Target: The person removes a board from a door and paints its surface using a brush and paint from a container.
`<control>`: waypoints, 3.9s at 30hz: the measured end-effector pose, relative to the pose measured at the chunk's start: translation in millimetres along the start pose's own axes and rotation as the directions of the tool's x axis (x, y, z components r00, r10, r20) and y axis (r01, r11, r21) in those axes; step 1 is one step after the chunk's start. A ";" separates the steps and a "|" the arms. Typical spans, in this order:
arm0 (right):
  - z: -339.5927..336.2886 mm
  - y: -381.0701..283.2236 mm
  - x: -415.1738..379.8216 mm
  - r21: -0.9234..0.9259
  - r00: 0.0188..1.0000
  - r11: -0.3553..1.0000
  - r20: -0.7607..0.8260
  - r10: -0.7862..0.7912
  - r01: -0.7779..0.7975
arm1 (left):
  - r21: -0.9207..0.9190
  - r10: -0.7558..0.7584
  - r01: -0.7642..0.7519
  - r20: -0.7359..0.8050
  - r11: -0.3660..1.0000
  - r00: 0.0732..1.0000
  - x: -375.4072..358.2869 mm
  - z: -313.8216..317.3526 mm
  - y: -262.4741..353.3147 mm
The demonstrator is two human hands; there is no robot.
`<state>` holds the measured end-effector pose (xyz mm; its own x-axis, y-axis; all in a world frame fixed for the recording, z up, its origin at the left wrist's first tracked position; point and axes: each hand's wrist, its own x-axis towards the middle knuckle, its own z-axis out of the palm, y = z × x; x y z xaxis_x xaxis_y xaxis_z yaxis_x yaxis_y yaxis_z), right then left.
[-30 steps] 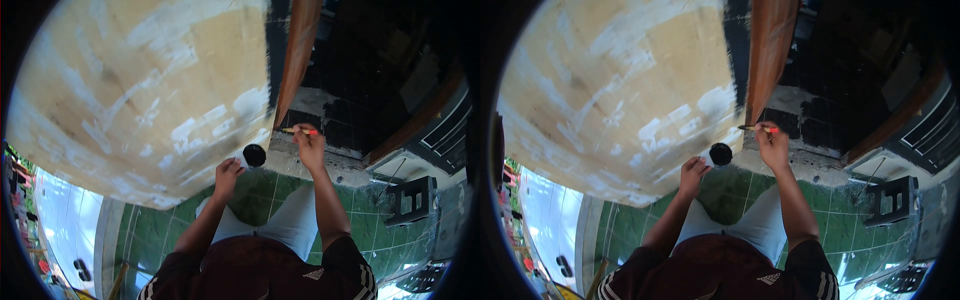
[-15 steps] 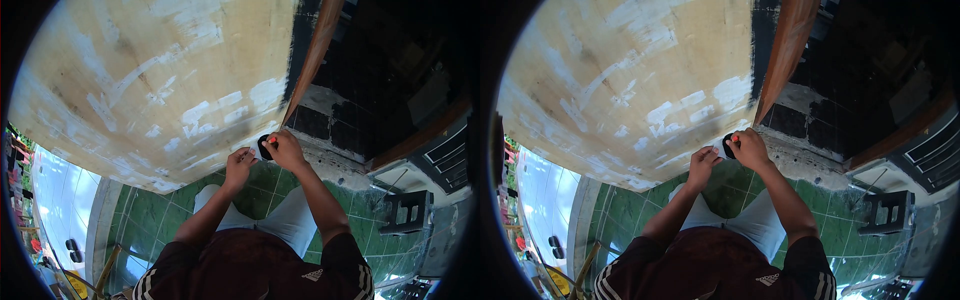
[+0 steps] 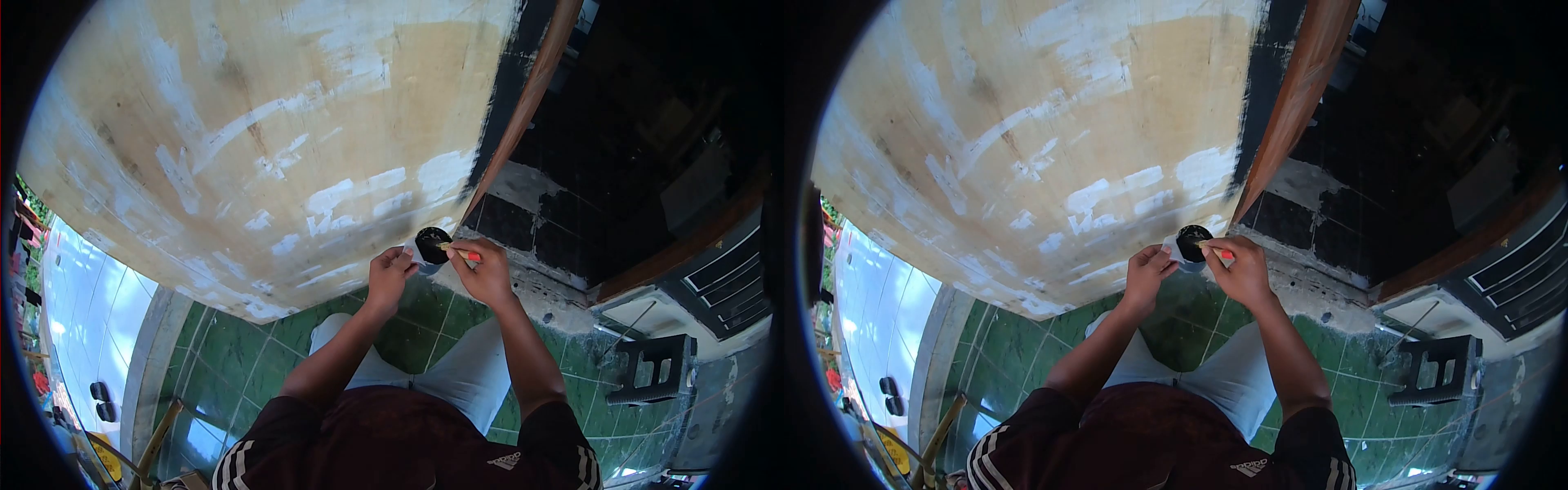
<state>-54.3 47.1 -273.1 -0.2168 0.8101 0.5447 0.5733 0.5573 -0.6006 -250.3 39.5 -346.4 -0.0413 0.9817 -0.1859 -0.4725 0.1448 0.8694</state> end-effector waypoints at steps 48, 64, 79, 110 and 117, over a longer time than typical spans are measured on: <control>-37.0 86.7 63.8 -0.151 1.000 0.989 -0.016 -0.005 0.003 | -0.023 -0.009 0.009 0.008 1.000 1.000 -8.2 -12.6 -18.5; -37.7 59.3 88.6 0.067 0.883 0.972 -0.435 -0.174 0.225 | 0.000 -0.025 0.025 0.007 1.000 1.000 -8.5 -14.3 -25.5; -104.0 -16.5 158.4 -0.001 0.748 0.940 -0.606 -0.272 0.342 | 0.004 -0.015 0.015 0.015 1.000 1.000 -2.2 -22.4 -30.6; -54.6 52.4 110.4 -0.242 0.992 0.965 0.101 -0.076 0.098 | -0.010 -0.019 0.019 0.016 1.000 1.000 -5.3 -35.7 -27.0; -156.9 -86.0 209.8 -0.118 0.663 0.911 -0.650 -0.371 0.395 | -0.021 -0.014 0.014 0.006 1.000 1.000 -4.8 -25.6 -30.2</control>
<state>-25.1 140.6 -15.4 0.1573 0.2116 0.9646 0.5299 0.8061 -0.2633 -258.3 27.3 -383.5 -0.0296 0.9802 -0.1955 -0.4915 0.1561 0.8568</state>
